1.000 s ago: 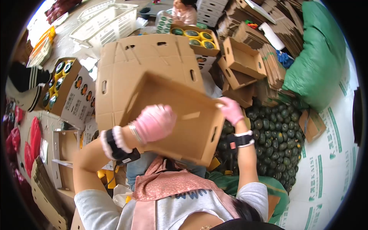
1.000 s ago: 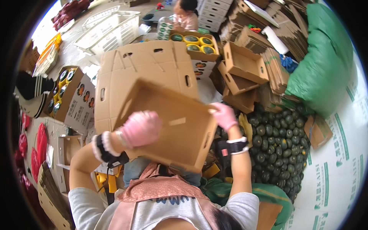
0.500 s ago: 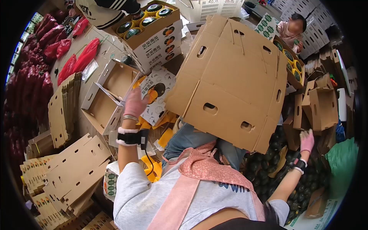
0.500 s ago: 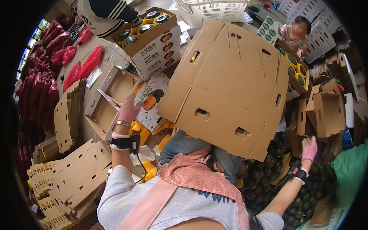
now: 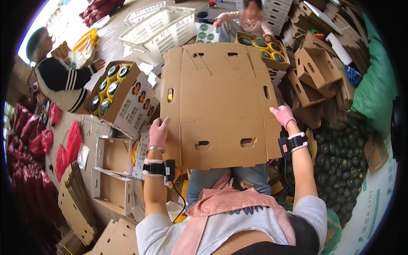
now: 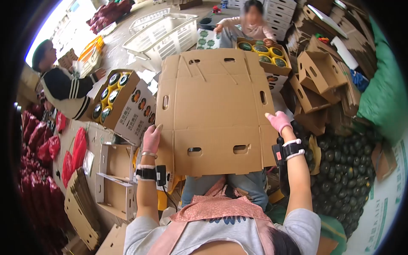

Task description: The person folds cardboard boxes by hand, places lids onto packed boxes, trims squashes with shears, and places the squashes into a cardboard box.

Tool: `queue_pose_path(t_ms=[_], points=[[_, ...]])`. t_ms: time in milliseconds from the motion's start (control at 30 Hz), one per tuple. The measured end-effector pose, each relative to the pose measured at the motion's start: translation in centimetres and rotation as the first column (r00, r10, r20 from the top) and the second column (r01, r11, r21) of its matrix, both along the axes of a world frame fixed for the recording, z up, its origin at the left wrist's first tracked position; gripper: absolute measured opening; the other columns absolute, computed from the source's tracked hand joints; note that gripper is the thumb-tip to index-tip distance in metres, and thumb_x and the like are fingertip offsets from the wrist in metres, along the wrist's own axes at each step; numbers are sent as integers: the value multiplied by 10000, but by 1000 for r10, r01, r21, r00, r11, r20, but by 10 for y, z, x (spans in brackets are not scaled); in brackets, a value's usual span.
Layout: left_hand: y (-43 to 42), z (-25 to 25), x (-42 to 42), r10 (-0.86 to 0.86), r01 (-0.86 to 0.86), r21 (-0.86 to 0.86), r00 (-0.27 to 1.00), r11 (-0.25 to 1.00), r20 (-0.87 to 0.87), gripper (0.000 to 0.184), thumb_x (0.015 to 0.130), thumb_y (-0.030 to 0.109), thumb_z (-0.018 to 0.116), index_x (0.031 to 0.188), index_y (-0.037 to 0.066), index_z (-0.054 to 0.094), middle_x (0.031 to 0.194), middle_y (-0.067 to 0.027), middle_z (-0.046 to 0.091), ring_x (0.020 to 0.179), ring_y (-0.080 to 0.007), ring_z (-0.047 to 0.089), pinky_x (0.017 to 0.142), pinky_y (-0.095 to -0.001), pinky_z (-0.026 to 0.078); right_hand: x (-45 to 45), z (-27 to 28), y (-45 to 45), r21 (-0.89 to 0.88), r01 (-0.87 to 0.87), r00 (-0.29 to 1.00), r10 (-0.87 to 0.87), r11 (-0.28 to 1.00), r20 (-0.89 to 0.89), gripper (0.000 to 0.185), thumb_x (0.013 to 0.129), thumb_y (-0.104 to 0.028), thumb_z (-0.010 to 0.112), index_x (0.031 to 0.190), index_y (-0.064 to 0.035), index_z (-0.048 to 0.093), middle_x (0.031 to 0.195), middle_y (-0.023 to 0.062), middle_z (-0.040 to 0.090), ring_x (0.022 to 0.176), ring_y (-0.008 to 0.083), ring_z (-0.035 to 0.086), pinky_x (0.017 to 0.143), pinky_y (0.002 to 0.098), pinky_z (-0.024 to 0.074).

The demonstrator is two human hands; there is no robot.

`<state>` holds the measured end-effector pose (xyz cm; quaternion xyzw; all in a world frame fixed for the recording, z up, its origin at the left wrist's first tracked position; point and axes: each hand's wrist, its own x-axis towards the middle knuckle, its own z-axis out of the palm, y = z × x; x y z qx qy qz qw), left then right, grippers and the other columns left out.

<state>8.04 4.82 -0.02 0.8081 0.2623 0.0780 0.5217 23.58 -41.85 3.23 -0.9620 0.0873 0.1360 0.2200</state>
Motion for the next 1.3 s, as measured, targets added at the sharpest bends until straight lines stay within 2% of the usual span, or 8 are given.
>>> queue_pose_path(t_ms=[333,500,600,767,833,933,1267,1300], points=[[24,85,-26,-334,258,-596,943,761,-18,351,888,274,577,1134,25,568,945,33,572,790,-66,506,670,-200,400,0,45,-41,78,-378,914,385,923,-128,308,814,-269,596,928,16,621,870,134,638,846,250,625,672,370,518],[38,68,-29,-401,243,-668,912,703,-91,382,882,275,595,1167,27,538,999,6,572,835,-101,532,709,-266,445,8,21,-64,-549,-799,431,870,245,-240,408,573,-273,830,867,-103,604,864,28,643,894,243,628,788,325,498],[34,62,-31,-294,176,-690,954,702,-56,373,877,260,605,1167,35,543,918,21,547,726,-80,487,620,-233,419,10,6,-66,-556,-811,352,912,183,-212,413,570,-276,825,885,-105,619,857,33,650,871,231,633,762,330,506],[17,85,-30,-256,123,-565,953,816,-161,339,881,221,586,1161,33,553,775,52,489,625,-35,434,527,-197,375,-7,13,-54,-387,-732,627,777,561,-59,274,693,-49,667,965,-23,651,930,112,665,868,263,634,761,309,506],[28,77,-30,-280,128,-583,944,802,-177,321,886,200,571,1155,26,558,754,51,482,609,-38,428,521,-196,374,-24,40,-45,147,-322,941,333,935,-59,219,797,3,504,964,20,645,872,165,671,828,237,639,759,291,492],[45,81,-33,-353,195,-584,920,788,-170,335,904,137,530,1202,-13,498,754,18,488,648,-99,503,568,-239,433,-47,57,-45,319,-354,926,282,879,250,321,764,70,467,1019,-22,639,910,103,669,846,207,631,748,276,483],[15,175,-62,-441,242,410,740,879,509,251,793,29,623,1030,-46,595,938,-78,616,929,-165,581,832,-290,466,-82,129,-64,747,-595,804,237,298,546,427,867,-332,617,1140,-9,566,1048,41,570,1016,116,524,893,276,419],[1,182,-60,-463,157,486,643,860,610,234,795,39,622,1012,-43,594,940,-80,614,936,-170,577,837,-297,462,-82,127,-62,442,-710,635,228,548,738,396,885,-333,590,1113,-9,575,1035,32,558,1021,106,508,892,276,406]])
